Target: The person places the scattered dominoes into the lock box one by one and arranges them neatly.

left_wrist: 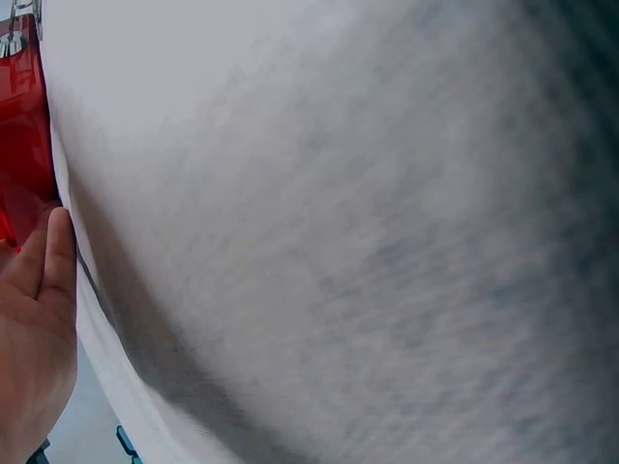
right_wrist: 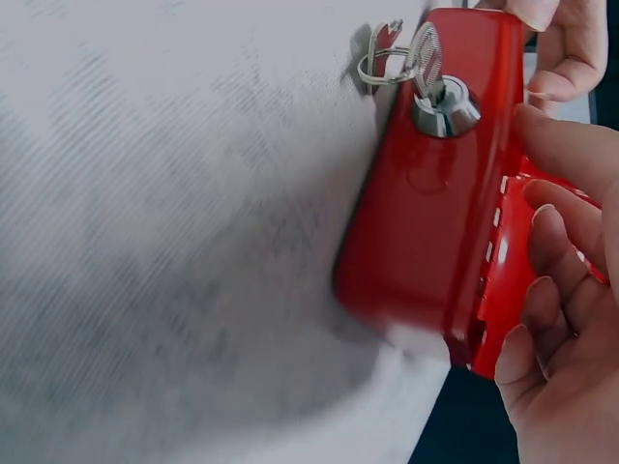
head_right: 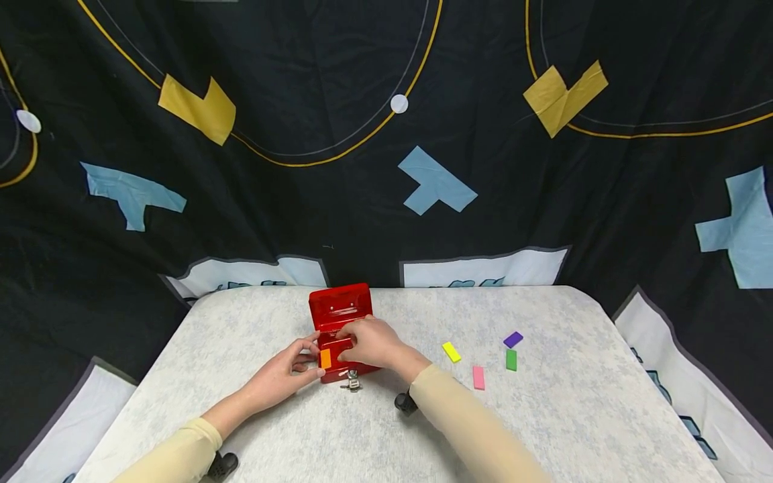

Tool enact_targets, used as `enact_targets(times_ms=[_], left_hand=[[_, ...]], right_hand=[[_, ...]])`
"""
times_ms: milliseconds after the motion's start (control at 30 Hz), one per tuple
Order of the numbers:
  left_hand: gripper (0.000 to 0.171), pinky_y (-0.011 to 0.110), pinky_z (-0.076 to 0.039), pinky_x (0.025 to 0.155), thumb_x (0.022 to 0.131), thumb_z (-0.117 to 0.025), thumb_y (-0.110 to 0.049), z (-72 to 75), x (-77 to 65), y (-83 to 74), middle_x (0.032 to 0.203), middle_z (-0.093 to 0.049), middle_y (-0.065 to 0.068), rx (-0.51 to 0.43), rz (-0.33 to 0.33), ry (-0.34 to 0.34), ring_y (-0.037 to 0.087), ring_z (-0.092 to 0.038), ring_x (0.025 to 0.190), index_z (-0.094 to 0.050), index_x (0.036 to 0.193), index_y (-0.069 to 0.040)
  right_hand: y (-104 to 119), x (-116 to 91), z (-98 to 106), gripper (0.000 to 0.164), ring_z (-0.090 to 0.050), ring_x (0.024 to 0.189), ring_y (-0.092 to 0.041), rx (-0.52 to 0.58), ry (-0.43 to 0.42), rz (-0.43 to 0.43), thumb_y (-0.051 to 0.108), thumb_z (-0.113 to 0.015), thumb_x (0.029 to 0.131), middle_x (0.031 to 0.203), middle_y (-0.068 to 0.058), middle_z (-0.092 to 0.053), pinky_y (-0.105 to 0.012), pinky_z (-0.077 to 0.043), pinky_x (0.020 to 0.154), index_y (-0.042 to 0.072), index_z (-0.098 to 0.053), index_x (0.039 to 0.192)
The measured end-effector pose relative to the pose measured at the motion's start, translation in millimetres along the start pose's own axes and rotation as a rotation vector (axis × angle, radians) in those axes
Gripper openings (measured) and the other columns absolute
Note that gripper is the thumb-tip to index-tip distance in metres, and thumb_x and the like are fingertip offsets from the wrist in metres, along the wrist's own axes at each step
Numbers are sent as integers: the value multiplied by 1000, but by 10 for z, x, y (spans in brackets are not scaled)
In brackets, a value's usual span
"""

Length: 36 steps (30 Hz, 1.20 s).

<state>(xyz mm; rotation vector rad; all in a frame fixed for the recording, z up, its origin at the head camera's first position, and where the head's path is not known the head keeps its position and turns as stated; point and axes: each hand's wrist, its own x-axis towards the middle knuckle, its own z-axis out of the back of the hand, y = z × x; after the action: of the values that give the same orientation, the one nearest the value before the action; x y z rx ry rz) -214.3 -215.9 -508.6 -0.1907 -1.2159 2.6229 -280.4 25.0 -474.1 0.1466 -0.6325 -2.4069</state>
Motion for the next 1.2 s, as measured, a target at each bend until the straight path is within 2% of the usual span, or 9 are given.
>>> enact_targets(times_ms=[133, 333, 600, 767, 1000, 1200], left_hand=[[38, 41, -52, 101, 94, -75, -43, -19, -3, -5, 163, -35, -5, -16, 8, 5, 15, -62, 121, -56, 120, -22], [38, 41, -53, 100, 93, -75, -44, -28, 3, -13, 163, -36, -4, -6, 4, 0, 17, -62, 122, -56, 118, -22], [40, 38, -52, 100, 92, -76, -44, -12, 10, -22, 163, -36, -7, -2, -11, -2, 13, -63, 119, -56, 119, -22], [39, 38, -52, 99, 92, -76, -42, -15, 1, -14, 163, -36, -6, -9, -4, -11, 13, -63, 118, -56, 119, -22], [39, 37, -53, 97, 92, -76, -43, -28, 3, -14, 162, -38, -4, -6, 2, -23, 13, -63, 116, -57, 118, -22], [39, 36, -53, 97, 91, -77, -44, -27, 1, -10, 162, -37, -5, -12, -1, -25, 12, -62, 118, -57, 117, -22]], right_hand=[[-58, -137, 101, 41, -53, 73, -11, 31, -10, -6, 34, -83, 86, 69, 8, -58, -30, -46, 68, 17, -74, 122], [-178, -382, 277, 42, -52, 84, -13, 62, -44, -25, 33, -82, 87, 74, 11, -58, -30, -48, 65, 15, -74, 124], [-405, -628, 447, 35, -52, 84, -17, 71, -112, -35, 28, -82, 89, 79, 13, -56, -31, -45, 66, 18, -74, 121], [-563, -746, 524, 34, -55, 90, -22, 91, -149, -72, 25, -81, 89, 84, 14, -58, -32, -47, 73, 21, -73, 122], [-863, -981, 630, 35, -53, 91, -15, 118, -226, -142, 25, -81, 90, 91, 12, -62, -36, -49, 80, 20, -73, 124], [-1109, -1211, 719, 38, -54, 94, -19, 156, -250, -214, 26, -80, 91, 96, 7, -63, -38, -48, 81, 16, -71, 126]])
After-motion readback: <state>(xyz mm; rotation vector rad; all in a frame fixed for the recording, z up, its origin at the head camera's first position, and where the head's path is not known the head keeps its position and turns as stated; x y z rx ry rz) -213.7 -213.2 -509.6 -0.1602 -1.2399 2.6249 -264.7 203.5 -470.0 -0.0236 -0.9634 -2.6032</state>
